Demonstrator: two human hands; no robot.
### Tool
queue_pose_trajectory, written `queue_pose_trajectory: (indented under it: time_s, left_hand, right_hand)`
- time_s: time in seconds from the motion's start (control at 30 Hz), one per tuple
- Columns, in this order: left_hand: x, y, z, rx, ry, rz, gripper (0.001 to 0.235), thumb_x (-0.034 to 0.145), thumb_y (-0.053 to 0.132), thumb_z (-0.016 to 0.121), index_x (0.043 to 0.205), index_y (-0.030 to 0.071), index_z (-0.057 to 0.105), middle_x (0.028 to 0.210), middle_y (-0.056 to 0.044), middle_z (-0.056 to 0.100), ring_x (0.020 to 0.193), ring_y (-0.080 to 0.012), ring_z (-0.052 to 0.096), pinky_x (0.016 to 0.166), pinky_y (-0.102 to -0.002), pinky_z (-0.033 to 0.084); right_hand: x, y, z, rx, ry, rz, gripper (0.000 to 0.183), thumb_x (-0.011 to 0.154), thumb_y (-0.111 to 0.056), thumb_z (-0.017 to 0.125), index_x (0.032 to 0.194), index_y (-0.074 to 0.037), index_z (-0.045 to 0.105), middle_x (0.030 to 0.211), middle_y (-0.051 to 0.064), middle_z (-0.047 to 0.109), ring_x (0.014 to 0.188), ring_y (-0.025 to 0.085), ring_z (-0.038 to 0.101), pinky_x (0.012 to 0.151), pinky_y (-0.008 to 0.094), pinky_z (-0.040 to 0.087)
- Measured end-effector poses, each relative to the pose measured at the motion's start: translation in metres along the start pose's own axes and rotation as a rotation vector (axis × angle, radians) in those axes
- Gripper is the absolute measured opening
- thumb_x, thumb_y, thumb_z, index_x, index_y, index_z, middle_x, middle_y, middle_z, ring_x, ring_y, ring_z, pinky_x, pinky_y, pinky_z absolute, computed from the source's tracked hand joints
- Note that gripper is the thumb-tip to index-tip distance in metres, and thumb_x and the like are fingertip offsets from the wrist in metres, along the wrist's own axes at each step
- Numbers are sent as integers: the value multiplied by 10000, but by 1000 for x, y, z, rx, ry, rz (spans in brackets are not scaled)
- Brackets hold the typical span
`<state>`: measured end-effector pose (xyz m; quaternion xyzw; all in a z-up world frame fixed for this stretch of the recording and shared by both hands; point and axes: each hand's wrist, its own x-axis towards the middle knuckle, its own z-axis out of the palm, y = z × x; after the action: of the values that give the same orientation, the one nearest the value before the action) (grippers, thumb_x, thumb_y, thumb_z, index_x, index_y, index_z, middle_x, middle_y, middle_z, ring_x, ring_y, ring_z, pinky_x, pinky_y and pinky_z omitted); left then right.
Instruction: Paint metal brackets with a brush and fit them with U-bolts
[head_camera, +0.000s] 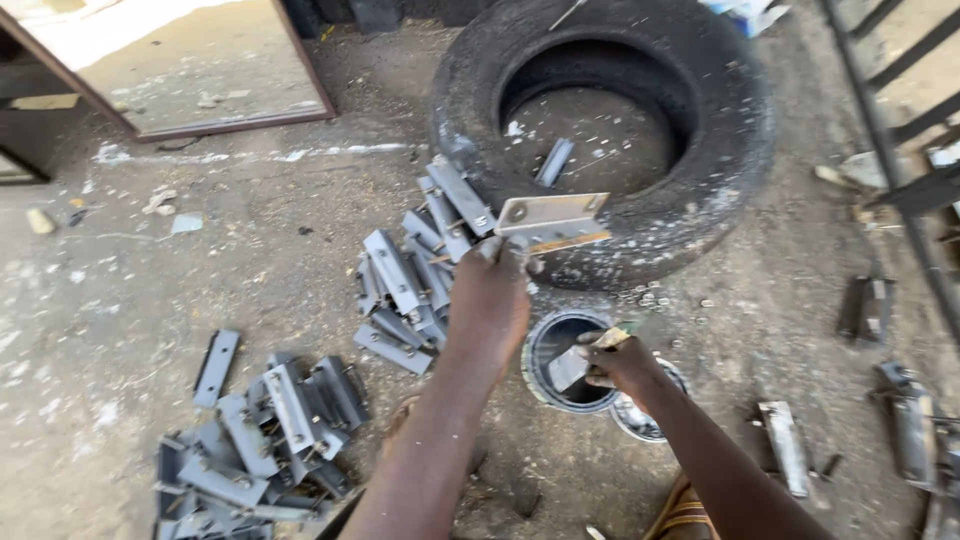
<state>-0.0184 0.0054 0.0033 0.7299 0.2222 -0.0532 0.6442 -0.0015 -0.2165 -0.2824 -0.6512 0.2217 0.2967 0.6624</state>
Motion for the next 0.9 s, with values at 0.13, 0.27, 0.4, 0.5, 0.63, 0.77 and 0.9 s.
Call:
queue_pose_trajectory:
  time_s: [0.13,0.27,0.4,0.5,0.63,0.77,0.9]
  left_hand:
    - [2,5,-12,70,-2,-15,382,1030,288,408,1014,34,693,984,-215,698,982,-368,690,851,-556,530]
    - [6,6,-17,-12,39,-40,354,1016,284,427,939,62,692,805,-140,653,825,-267,656,742,-455,528]
    - [16,-2,-19,4,61,-9,346,1027,289,443,916,66,683,779,-139,638,788,-272,653,716,-440,531]
    - [16,-1,-21,-16,54,-6,347,1028,285,441,931,57,684,809,-159,649,813,-279,654,728,-452,529]
    - [15,-1,-18,-35,56,6,338,1021,267,431,942,66,691,864,-157,686,856,-288,667,750,-457,525]
    - [7,4,-10,-51,48,-2,350,1031,278,433,970,49,691,873,-158,676,868,-293,665,748,-473,519]
    - [5,5,-4,-63,31,35,358,1044,256,413,995,27,684,899,-186,685,897,-301,666,767,-483,518]
  right_hand:
    - [16,23,23,-61,-60,-21,501,986,-37,693,1429,95,500,1408,377,479,1288,571,493,1089,678,482]
    - [-25,-16,56,-437,89,74,522,974,-54,695,1447,68,511,1308,247,574,1159,328,628,1077,531,535]
    - [1,1,79,-945,350,201,561,1009,-397,648,1431,-29,599,1115,139,718,987,169,719,887,313,628]
    - [-7,19,57,-946,307,-153,440,1000,-415,662,1110,8,706,823,158,748,717,301,748,584,447,625]
    - [-29,1,49,-954,375,-199,542,930,-616,658,1126,-126,781,1037,129,787,1024,367,737,821,546,587]
    - [-29,5,23,-917,360,-86,508,899,-474,722,1288,-146,717,1220,172,736,1150,393,680,954,532,553]
    - [-22,22,21,-776,100,-191,467,771,-471,822,1207,-308,779,1212,28,772,1162,305,699,972,497,563]
